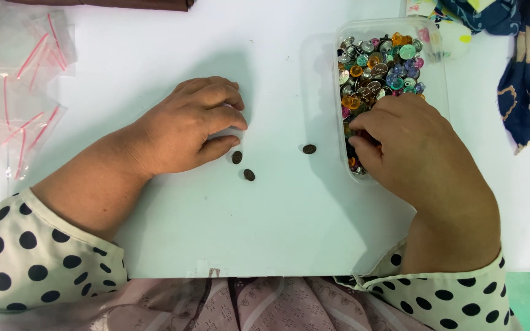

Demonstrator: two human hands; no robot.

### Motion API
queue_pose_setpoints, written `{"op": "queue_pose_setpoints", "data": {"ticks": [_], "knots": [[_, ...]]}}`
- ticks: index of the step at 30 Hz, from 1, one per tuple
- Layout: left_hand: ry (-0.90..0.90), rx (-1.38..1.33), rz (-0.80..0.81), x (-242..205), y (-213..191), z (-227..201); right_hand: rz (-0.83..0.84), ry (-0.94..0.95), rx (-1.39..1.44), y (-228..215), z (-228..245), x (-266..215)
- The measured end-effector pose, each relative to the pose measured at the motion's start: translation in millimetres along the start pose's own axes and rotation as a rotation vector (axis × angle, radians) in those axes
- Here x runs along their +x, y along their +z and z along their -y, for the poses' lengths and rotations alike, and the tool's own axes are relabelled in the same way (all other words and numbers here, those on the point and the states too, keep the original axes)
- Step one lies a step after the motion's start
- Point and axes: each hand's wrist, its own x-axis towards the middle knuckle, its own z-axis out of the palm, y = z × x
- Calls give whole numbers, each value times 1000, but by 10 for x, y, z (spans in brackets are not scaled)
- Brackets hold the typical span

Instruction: Sorting various colored buttons from a container and placing them into groups and small bags

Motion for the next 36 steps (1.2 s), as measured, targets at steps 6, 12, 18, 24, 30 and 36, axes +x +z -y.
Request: {"op": "queue_pose_setpoints", "data": {"ticks": [6, 12, 18, 24, 30, 36], "knots": [[-22, -8, 6, 20, -22, -16, -66, 71, 1, -44, -52, -38], [-39, -17, 11, 12, -23, -3, -28, 142, 52, -97, -83, -18], [-74, -49, 25, 21, -25, 4, 1, 64, 99, -47, -41, 35], [-104, -103, 52, 30, -59, 8, 58, 52, 58, -61, -5, 84], [-137, -124, 67, 14, -43, 24, 28, 22, 53, -92, 43, 110], [-136, -144, 71, 32, -66, 24, 53, 32, 11, -33, -1, 101]]}}
